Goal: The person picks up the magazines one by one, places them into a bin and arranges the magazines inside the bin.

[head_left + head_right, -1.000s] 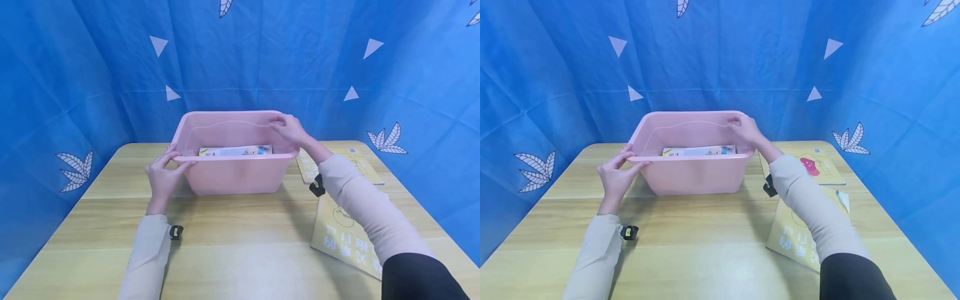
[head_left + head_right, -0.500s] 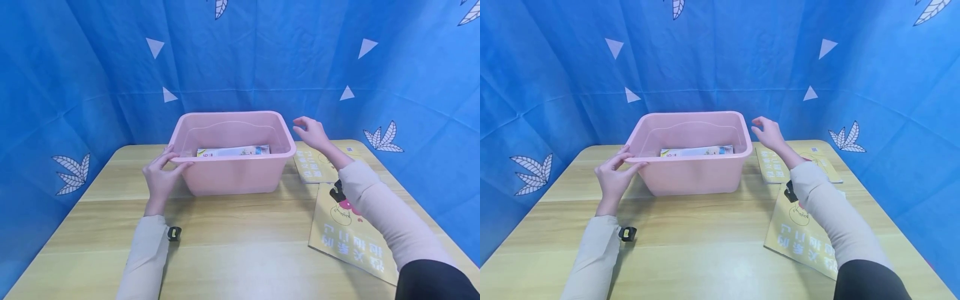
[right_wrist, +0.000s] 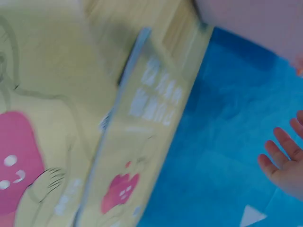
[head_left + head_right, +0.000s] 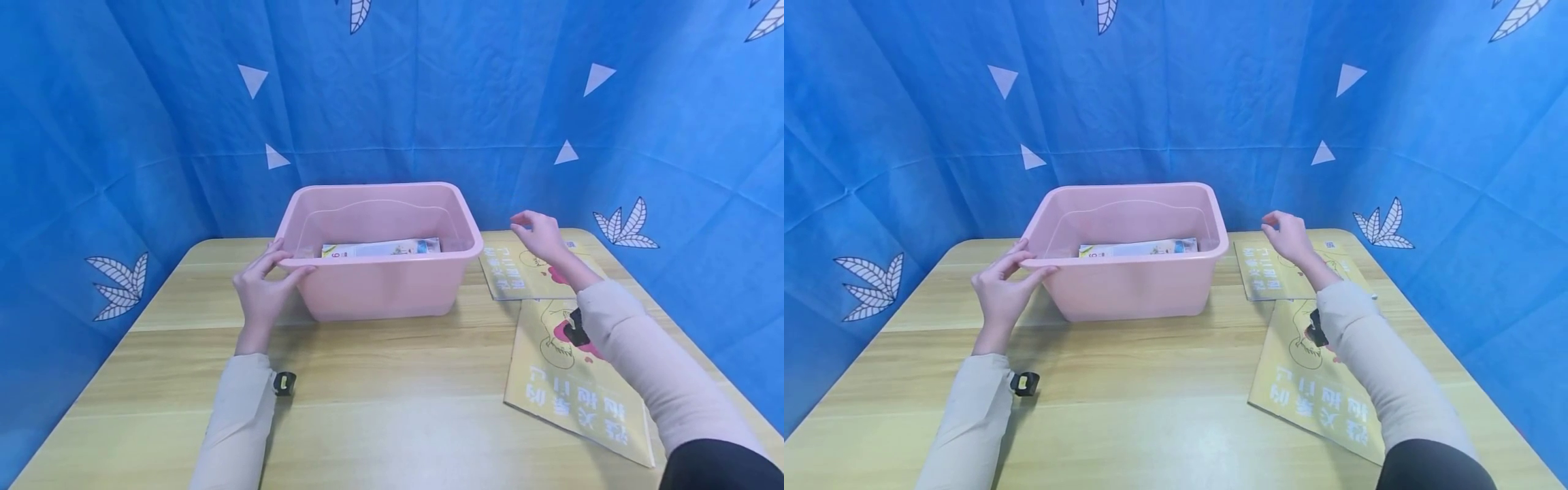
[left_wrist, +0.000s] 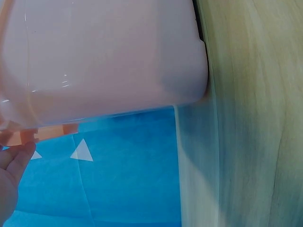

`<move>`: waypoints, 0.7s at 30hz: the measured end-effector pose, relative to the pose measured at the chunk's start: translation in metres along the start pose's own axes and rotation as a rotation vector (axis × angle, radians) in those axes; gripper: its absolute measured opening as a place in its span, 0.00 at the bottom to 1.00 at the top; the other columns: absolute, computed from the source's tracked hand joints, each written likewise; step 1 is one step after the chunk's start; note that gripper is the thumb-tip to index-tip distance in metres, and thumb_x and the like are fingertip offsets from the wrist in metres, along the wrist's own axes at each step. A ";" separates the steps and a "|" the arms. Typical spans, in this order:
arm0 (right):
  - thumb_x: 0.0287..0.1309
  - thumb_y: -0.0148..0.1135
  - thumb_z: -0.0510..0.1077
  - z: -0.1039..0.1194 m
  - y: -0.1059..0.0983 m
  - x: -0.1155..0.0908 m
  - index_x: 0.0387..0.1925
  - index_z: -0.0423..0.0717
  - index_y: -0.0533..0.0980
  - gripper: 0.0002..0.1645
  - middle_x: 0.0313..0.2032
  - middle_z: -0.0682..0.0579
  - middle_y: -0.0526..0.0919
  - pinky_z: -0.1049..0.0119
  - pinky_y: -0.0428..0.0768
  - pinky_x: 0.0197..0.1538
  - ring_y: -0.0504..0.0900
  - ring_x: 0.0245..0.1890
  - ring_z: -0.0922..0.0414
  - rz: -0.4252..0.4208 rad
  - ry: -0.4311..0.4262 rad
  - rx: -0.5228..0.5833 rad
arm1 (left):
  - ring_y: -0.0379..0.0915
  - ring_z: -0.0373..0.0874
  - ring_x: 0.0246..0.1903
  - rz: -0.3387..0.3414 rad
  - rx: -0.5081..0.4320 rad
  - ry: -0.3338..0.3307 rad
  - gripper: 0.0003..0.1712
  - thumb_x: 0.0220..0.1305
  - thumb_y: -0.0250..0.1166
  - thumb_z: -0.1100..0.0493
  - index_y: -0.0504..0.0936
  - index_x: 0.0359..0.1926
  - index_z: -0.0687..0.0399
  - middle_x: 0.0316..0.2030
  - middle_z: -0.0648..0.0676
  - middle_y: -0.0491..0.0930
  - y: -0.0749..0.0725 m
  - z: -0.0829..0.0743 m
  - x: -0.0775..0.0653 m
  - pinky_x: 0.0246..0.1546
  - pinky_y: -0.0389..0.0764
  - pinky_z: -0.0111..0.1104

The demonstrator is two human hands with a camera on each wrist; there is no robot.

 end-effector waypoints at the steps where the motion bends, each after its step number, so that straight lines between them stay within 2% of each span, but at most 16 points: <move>1: 0.62 0.47 0.38 -0.005 -0.001 -0.002 0.46 0.28 0.70 0.17 0.46 0.31 0.74 0.45 0.66 0.50 0.71 0.47 0.38 -0.003 0.007 0.002 | 0.73 0.54 0.47 0.003 0.002 -0.003 0.17 0.30 0.78 0.64 0.82 0.26 0.66 0.42 0.62 0.78 0.000 0.000 0.000 0.47 0.72 0.35; 7: 0.63 0.45 0.40 -0.033 -0.003 -0.016 0.47 0.27 0.69 0.18 0.47 0.30 0.72 0.44 0.65 0.51 0.69 0.47 0.37 0.001 0.063 -0.020 | 0.72 0.51 0.48 0.023 0.000 -0.002 0.17 0.33 0.77 0.61 0.83 0.28 0.65 0.43 0.59 0.78 -0.001 -0.003 0.000 0.48 0.72 0.33; 13: 0.63 0.45 0.38 -0.052 -0.004 -0.028 0.48 0.25 0.67 0.19 0.47 0.28 0.71 0.44 0.64 0.52 0.74 0.40 0.36 0.016 0.091 -0.023 | 0.72 0.50 0.48 0.019 -0.006 0.012 0.18 0.33 0.77 0.60 0.83 0.27 0.65 0.43 0.59 0.78 -0.001 -0.001 -0.001 0.47 0.71 0.28; 17: 0.62 0.44 0.37 -0.060 -0.004 -0.034 0.46 0.23 0.67 0.19 0.46 0.27 0.71 0.43 0.62 0.53 0.68 0.47 0.34 0.018 0.077 -0.027 | 0.73 0.49 0.47 0.014 -0.004 0.010 0.18 0.32 0.78 0.60 0.82 0.27 0.66 0.43 0.59 0.78 -0.001 -0.001 -0.002 0.47 0.71 0.26; 20: 0.62 0.45 0.38 -0.068 -0.002 -0.037 0.45 0.23 0.68 0.19 0.44 0.27 0.72 0.43 0.62 0.52 0.67 0.48 0.34 0.020 0.090 -0.039 | 0.73 0.49 0.47 0.013 0.003 0.012 0.18 0.32 0.77 0.60 0.83 0.27 0.65 0.43 0.59 0.78 -0.002 -0.002 -0.002 0.47 0.72 0.27; 21: 0.61 0.45 0.38 -0.072 -0.001 -0.038 0.45 0.23 0.68 0.18 0.44 0.27 0.71 0.43 0.63 0.52 0.67 0.47 0.34 0.020 0.098 -0.041 | 0.73 0.51 0.47 0.011 0.003 0.012 0.18 0.33 0.77 0.62 0.82 0.27 0.67 0.43 0.60 0.78 -0.002 -0.008 -0.001 0.47 0.72 0.30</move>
Point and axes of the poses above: each hand's wrist, its own x-axis towards the middle knuckle, its own y-axis out of the palm, z = x × y, the point moved 6 cm from there along x, towards the middle knuckle
